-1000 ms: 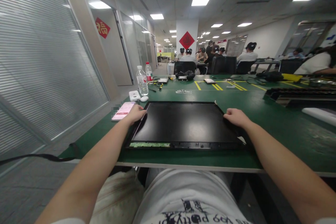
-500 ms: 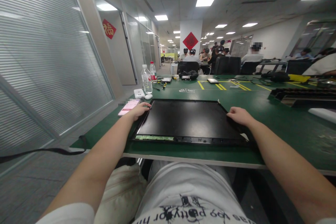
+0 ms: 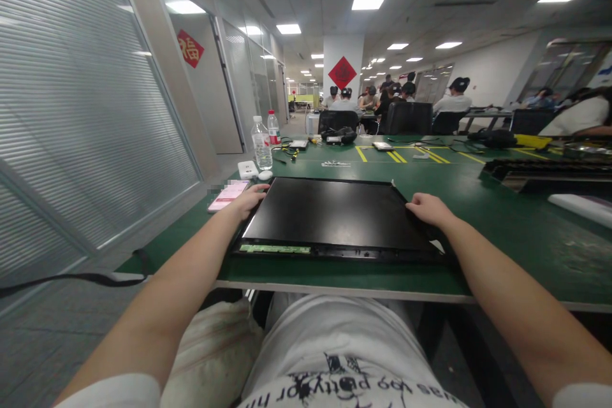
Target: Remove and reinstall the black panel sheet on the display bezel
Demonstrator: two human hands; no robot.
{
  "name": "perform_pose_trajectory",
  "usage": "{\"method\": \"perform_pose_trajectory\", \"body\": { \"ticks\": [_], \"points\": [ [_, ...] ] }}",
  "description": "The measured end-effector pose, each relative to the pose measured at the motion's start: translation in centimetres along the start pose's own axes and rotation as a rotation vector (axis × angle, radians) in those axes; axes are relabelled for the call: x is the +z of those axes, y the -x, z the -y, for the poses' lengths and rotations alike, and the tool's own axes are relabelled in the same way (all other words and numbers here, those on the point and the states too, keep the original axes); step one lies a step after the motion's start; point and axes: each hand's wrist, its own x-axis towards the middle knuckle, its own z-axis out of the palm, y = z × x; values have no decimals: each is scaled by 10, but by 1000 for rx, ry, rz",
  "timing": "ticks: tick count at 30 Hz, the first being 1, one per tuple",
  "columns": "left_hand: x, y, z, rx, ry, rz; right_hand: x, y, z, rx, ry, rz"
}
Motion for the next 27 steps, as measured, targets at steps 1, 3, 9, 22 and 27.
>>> {"method": "perform_pose_trajectory", "body": {
  "ticks": [1, 3, 9, 22, 27],
  "points": [
    [0, 0, 0, 5, 4, -1, 0, 1, 0, -1, -2, 3],
    [-1, 0, 0, 11, 11, -8, -1, 2, 1, -1, -3, 7],
    [0, 3, 0, 5, 11, -29, -2, 3, 3, 16, -2, 14],
    [-2, 0, 0, 85, -6, -21, 0, 3, 3, 28, 24, 16],
    [3, 2, -4, 12, -71, -8, -1, 3, 3, 22, 27, 25]
  ]
}}
